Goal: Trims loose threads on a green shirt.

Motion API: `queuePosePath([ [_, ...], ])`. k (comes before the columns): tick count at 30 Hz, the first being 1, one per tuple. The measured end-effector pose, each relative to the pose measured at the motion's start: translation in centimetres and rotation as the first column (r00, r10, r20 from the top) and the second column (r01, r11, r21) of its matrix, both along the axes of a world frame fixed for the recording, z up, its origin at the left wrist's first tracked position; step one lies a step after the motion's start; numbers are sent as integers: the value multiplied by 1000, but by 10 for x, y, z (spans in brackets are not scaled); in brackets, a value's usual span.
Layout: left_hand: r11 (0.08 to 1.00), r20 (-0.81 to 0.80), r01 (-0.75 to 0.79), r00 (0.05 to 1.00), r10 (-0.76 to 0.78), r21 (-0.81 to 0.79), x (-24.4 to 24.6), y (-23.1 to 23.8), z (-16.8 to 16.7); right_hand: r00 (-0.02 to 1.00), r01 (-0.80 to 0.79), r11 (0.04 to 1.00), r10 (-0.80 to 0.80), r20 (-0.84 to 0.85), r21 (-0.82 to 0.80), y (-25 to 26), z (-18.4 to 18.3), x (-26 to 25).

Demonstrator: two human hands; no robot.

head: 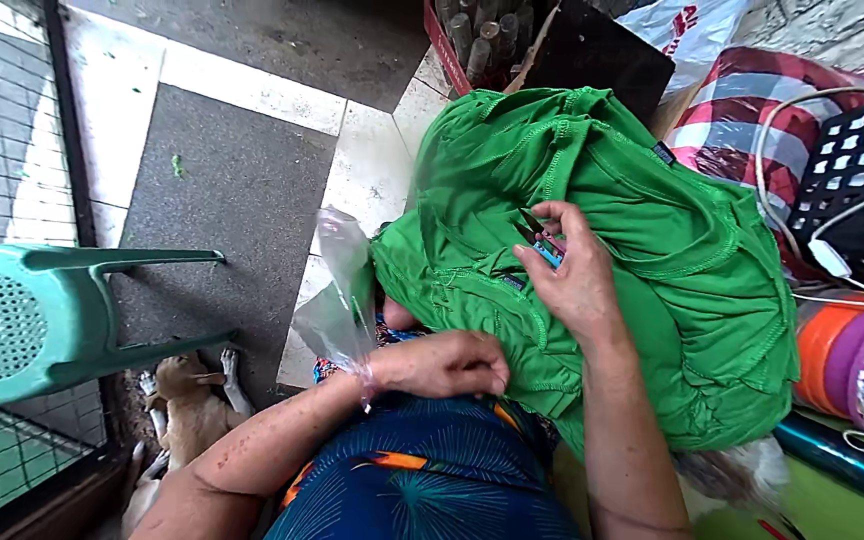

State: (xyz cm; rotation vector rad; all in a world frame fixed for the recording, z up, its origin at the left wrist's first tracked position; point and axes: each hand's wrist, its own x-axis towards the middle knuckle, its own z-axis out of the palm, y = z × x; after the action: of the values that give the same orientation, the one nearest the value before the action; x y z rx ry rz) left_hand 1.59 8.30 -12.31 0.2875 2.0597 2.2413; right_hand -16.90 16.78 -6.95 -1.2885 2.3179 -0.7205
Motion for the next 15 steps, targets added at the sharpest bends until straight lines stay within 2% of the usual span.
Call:
queuePosePath([
  [3, 995, -74, 95, 993, -96, -10, -1, 15, 11, 981, -165, 984, 170, 93, -65, -33, 11, 26],
  [5, 989, -90, 149, 985, -150, -11, -1, 19, 19, 953, -243, 970, 237, 188, 7, -59, 10, 50],
  [7, 984, -80, 170, 982, -173, -46, 2, 20, 25, 931, -308, 943, 270, 246, 130, -83, -3, 73],
  [9, 984, -36, 129, 990, -135, -126, 10, 14, 30, 902, -341, 933, 291, 319, 112, -98, -28, 91],
  [10, 980, -16, 77, 997, -81, -181, 18, 8, 32, 892, -337, 938, 292, 345, 79, -101, -38, 95],
  [12, 936, 14, -134, 989, 146, -325, 43, -8, 34, 888, -315, 949, 288, 358, 17, -97, -44, 97],
  [13, 878, 48, -256, 953, 300, -405, 56, -16, 33, 891, -295, 955, 285, 354, -24, -90, -42, 96],
  [15, 663, 74, -431, 804, 591, -612, 78, -32, 21, 899, -257, 963, 267, 347, -77, -77, -35, 95],
])
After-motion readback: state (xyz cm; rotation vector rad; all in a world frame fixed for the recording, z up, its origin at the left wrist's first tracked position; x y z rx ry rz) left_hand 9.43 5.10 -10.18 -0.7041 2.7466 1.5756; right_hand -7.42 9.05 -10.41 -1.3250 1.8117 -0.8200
